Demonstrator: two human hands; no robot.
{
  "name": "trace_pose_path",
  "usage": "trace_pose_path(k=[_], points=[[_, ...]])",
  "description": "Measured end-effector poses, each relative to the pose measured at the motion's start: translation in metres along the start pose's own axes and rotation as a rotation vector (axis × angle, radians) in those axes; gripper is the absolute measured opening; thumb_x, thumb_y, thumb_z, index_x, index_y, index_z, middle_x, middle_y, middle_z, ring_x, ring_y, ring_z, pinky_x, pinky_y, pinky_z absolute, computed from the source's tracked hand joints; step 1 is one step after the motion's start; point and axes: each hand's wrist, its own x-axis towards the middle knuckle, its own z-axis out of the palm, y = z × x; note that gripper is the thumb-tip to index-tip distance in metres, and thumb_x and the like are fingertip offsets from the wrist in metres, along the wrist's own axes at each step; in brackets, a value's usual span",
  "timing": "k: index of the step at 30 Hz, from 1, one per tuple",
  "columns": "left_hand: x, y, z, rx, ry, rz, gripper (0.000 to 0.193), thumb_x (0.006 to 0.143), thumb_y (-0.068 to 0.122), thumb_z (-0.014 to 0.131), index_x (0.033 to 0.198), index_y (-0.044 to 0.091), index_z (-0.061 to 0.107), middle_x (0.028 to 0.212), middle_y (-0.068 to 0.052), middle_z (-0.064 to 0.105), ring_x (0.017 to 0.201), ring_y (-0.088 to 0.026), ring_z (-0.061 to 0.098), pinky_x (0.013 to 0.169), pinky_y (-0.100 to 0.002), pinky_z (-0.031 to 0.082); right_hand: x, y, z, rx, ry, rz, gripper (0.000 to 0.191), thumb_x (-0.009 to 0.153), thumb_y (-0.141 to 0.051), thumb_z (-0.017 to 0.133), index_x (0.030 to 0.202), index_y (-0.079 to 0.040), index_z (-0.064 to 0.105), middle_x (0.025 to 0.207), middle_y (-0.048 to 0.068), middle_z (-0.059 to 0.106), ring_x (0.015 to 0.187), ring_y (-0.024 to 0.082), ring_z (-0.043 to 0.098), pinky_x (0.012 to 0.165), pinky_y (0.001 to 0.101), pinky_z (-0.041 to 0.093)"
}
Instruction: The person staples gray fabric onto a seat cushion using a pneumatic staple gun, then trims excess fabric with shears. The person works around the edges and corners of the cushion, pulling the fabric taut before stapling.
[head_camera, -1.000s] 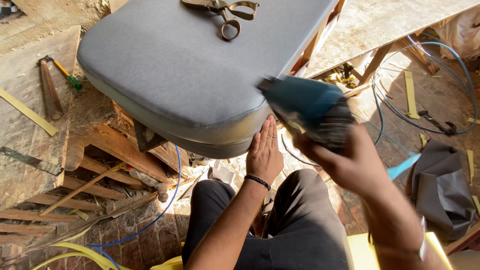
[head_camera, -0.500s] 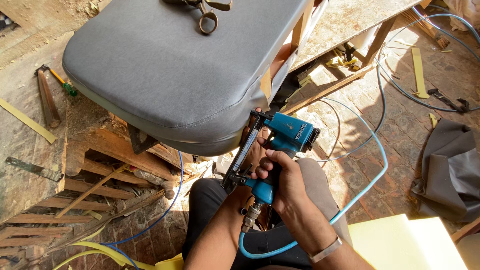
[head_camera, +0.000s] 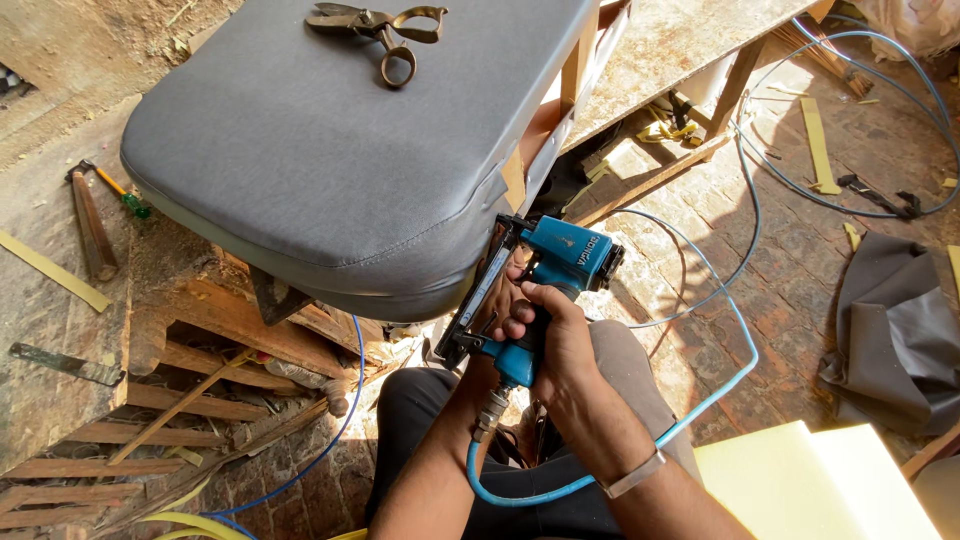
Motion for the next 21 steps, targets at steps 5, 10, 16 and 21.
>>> trace_pose_path(k=[5, 10, 16, 21], points=[[0.003, 0.0, 0.003, 0.002, 0.008, 0.012, 0.06, 0.106, 0.032, 0.033, 0.158, 0.002, 0.038, 0.166, -0.013, 0.034, 0.154, -0.024, 0.027, 0.126, -0.042, 0.009, 0.004, -0.008, 0.004, 0.019, 0.009, -0.025, 0.038, 0.089, -0.019, 0.063, 0.122, 0.0, 0.06, 0.061, -0.002, 0.048, 0.052, 0.011, 0.05, 0.059, 0.0336, 0.052], [0.005, -0.004, 0.003, 0.002, 0.015, 0.015, 0.06, 0.106, 0.032, 0.032, 0.158, 0.002, 0.037, 0.165, -0.014, 0.034, 0.154, -0.024, 0.028, 0.126, -0.041, 0.011, -0.003, -0.012, 0.013, -0.021, -0.005, -0.016, 0.041, 0.085, -0.021, 0.063, 0.122, -0.002, 0.064, 0.057, -0.003, 0.047, 0.05, 0.011, 0.052, 0.059, 0.0332, 0.054], [0.005, -0.005, 0.003, 0.005, 0.007, 0.02, 0.06, 0.106, 0.031, 0.032, 0.158, 0.001, 0.035, 0.164, -0.014, 0.035, 0.153, -0.024, 0.03, 0.126, -0.039, 0.014, -0.009, -0.017, 0.018, -0.025, 0.001, -0.032, 0.042, 0.087, -0.019, 0.065, 0.124, 0.001, 0.064, 0.061, -0.003, 0.048, 0.053, 0.01, 0.051, 0.061, 0.0343, 0.052], [0.006, -0.007, 0.004, -0.002, 0.01, 0.027, 0.06, 0.105, 0.03, 0.032, 0.158, 0.001, 0.034, 0.164, -0.014, 0.036, 0.152, -0.024, 0.031, 0.126, -0.038, 0.017, -0.014, -0.015, 0.021, -0.076, -0.004, -0.042, 0.041, 0.086, -0.023, 0.065, 0.122, -0.003, 0.064, 0.06, -0.002, 0.047, 0.051, 0.012, 0.052, 0.06, 0.0352, 0.053]])
